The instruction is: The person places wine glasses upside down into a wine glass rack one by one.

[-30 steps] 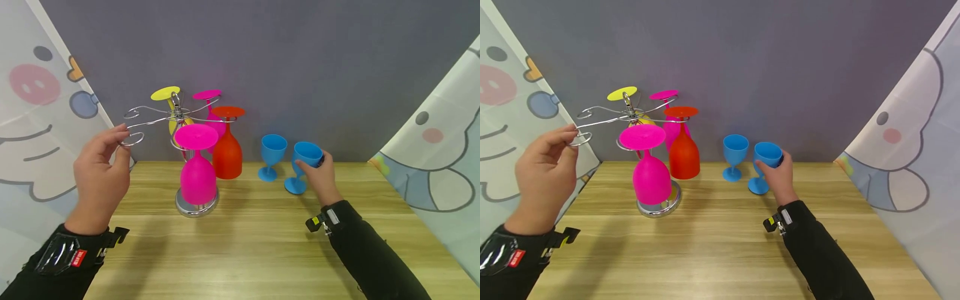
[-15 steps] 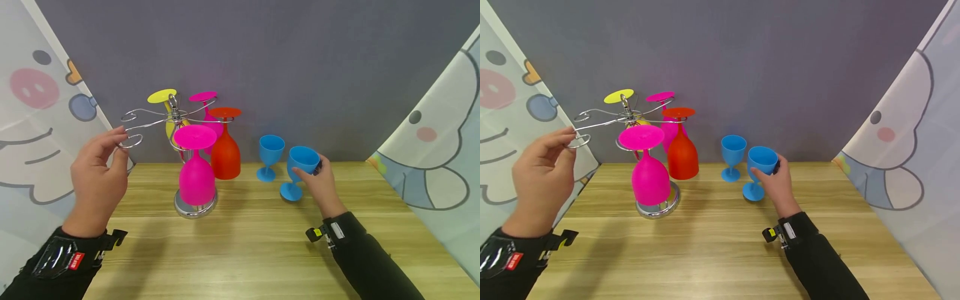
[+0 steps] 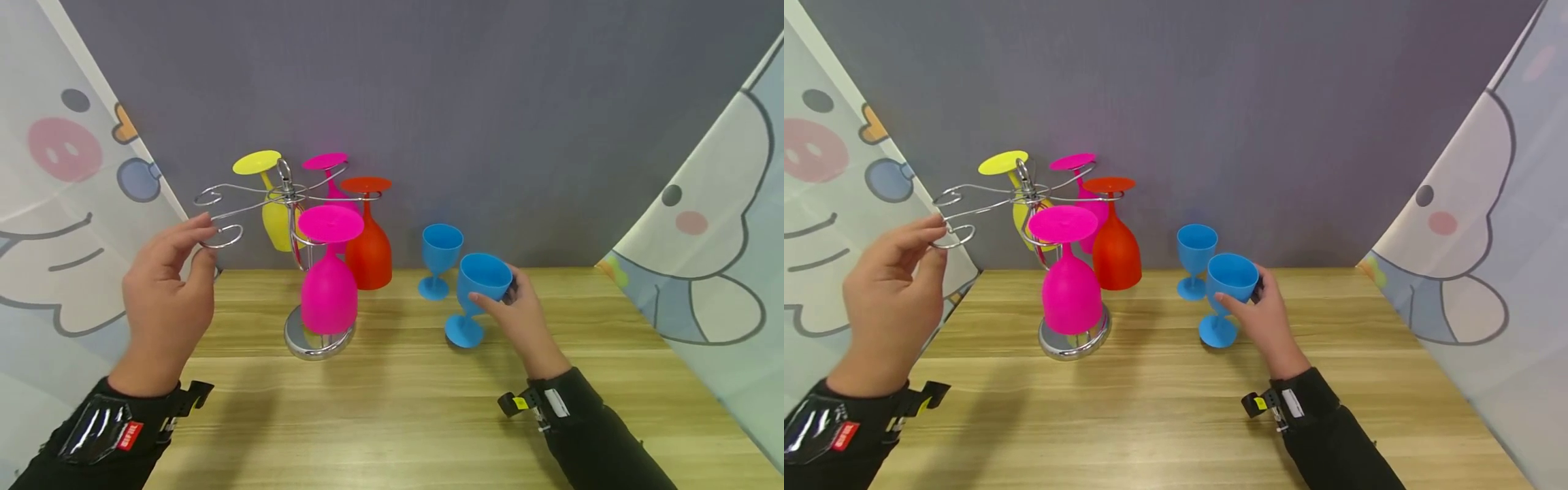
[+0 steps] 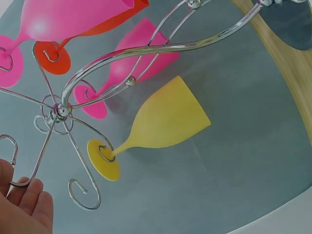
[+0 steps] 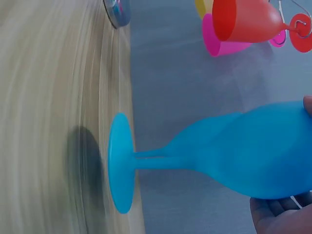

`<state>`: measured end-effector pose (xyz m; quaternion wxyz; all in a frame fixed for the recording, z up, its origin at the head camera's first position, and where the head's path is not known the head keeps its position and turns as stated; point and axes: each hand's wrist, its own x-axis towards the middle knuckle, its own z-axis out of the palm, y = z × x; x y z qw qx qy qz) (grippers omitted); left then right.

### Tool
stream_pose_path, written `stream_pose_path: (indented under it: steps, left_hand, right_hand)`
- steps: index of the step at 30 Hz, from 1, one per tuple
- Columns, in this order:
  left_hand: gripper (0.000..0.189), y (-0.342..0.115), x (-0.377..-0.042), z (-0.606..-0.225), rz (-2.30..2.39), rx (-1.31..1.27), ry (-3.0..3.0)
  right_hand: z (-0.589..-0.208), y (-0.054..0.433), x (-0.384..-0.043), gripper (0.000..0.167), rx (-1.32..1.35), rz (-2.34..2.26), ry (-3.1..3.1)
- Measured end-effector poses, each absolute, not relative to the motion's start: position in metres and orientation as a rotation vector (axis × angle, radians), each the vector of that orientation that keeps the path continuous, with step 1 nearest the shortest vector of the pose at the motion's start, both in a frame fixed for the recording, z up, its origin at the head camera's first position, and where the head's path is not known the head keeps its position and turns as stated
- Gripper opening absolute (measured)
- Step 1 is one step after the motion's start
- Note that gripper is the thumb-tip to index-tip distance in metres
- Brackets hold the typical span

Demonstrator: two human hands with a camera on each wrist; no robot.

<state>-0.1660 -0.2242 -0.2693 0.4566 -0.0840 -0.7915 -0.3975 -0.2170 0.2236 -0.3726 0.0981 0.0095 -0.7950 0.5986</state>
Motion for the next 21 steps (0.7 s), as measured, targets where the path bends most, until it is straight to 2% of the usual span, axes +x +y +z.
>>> stream_pose_path:
  steps: [5, 10, 21]
  left_hand:
    - [0.025, -0.224, -0.166, -0.270, -0.931, -0.207, -1.937]
    - [0.023, -0.223, -0.166, -0.270, -0.842, -0.227, -1.927]
    - [0.025, -0.209, -0.162, -0.268, -0.672, -0.424, -1.883]
  right_hand:
    - [-0.373, 0.221, -0.209, 0.091, 0.105, 1.829, -2.357]
    - [-0.373, 0.216, -0.201, 0.090, 0.145, 1.876, -2.394]
    - [-0.377, 0.206, -0.194, 0.081, 0.337, 1.931, -2.358]
